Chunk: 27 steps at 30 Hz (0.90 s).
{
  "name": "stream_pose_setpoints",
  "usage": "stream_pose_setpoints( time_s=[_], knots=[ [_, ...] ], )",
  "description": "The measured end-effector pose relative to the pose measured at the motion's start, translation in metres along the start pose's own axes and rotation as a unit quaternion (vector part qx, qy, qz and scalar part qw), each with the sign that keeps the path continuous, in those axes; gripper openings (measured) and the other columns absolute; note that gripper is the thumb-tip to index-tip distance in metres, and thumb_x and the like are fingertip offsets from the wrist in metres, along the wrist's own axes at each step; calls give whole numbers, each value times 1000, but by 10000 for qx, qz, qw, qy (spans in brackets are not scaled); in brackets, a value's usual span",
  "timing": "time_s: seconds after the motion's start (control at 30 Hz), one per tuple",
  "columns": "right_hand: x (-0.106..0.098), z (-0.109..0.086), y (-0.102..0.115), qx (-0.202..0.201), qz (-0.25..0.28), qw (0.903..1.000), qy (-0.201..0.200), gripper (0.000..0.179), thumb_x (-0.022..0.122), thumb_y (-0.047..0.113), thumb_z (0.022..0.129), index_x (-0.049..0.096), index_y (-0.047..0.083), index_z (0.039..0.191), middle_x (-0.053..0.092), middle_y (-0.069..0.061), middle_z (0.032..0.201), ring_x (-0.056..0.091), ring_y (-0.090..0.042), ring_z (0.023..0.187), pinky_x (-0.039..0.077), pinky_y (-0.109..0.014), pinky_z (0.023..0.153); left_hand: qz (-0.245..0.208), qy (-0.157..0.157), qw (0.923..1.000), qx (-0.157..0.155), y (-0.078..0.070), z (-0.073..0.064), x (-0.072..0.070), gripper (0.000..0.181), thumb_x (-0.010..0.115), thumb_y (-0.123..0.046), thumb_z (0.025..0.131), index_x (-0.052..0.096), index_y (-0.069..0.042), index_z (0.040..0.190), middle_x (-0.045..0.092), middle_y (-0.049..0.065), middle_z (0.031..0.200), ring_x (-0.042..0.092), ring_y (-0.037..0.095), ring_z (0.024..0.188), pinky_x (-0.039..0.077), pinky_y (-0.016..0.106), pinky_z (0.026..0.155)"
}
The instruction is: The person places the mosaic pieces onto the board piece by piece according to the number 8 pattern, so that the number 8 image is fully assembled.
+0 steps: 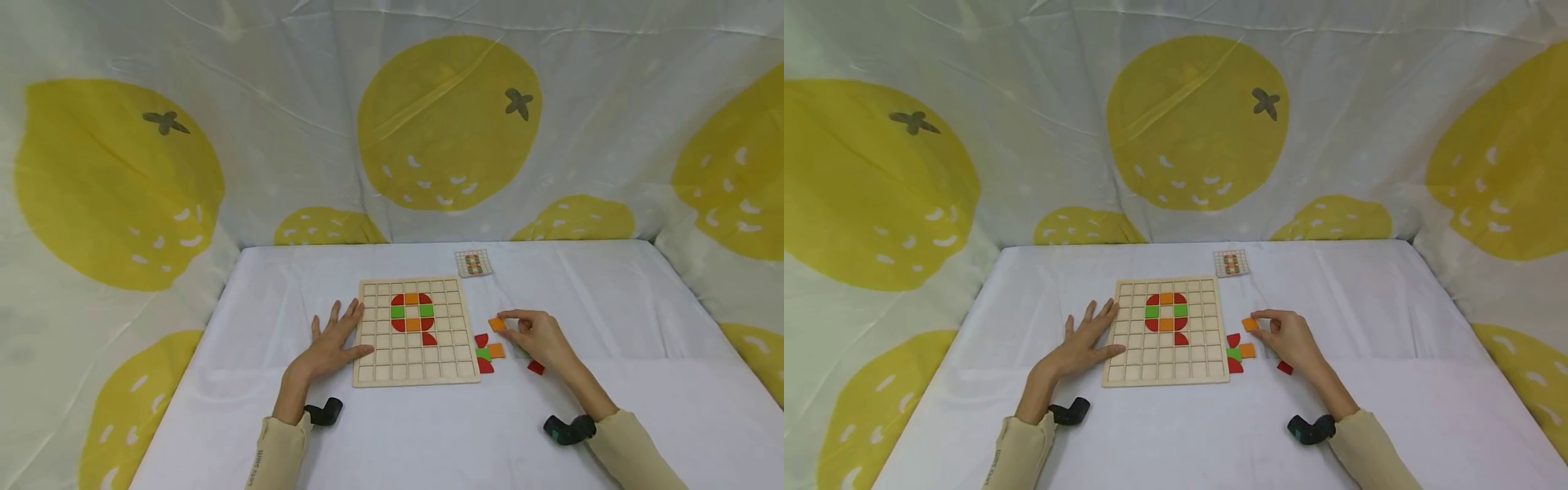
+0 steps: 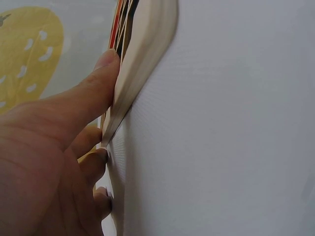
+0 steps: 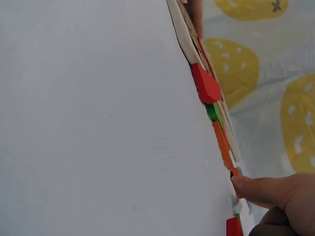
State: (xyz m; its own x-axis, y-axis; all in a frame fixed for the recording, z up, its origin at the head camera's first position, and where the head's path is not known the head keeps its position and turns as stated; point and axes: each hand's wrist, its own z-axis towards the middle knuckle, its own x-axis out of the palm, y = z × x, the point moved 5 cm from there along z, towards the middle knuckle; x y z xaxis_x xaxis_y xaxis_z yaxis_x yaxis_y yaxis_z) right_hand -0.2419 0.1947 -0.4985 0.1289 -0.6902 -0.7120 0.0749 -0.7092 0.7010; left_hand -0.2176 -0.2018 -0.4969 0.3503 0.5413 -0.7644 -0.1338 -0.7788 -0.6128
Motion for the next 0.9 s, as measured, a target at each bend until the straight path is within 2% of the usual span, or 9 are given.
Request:
stream_pose_setpoints(
  time_s=[0.27, 0.5, 0.73, 0.9],
  knots=[
    [-5, -2, -3, 61, -115, 9999, 61, 31, 84, 21, 87, 78, 7, 114, 37, 3, 60, 36, -14, 53, 24, -22, 50, 82, -12, 10000, -34, 0, 0, 2, 93, 70, -42, 98, 15, -10, 166, 6, 10, 176, -12, 41, 161, -18, 72, 120],
    [-14, -4, -7, 22, -344, 9993, 139, 41, 87, 23, 85, 76, 8, 121, 36, 3, 61, 35, -13, 55, 27, -24, 49, 73, -36, 10000, -43, 0, 0, 1, 93, 70, -41, 98, 15, -10, 166, 7, 10, 176, -12, 41, 162, -18, 72, 120],
    [-10, -1, -8, -195, 20, 9993, 308, 38, 85, 18, 86, 76, 7, 122, 35, 4, 60, 34, -10, 54, 27, -23, 50, 51, -36, 10000, -41, 0, 0, 1, 93, 70, -41, 98, 16, -10, 166, 6, 11, 176, -12, 41, 161, -19, 72, 120],
    [-8, 1, -9, -199, 63, 9990, 384, 33, 83, 16, 88, 77, 7, 119, 35, 4, 60, 35, -11, 54, 27, -22, 50, 60, -32, 10000, -39, 0, 0, 1, 92, 70, -41, 98, 16, -9, 166, 6, 11, 176, -12, 42, 161, -18, 72, 120]
  ],
)
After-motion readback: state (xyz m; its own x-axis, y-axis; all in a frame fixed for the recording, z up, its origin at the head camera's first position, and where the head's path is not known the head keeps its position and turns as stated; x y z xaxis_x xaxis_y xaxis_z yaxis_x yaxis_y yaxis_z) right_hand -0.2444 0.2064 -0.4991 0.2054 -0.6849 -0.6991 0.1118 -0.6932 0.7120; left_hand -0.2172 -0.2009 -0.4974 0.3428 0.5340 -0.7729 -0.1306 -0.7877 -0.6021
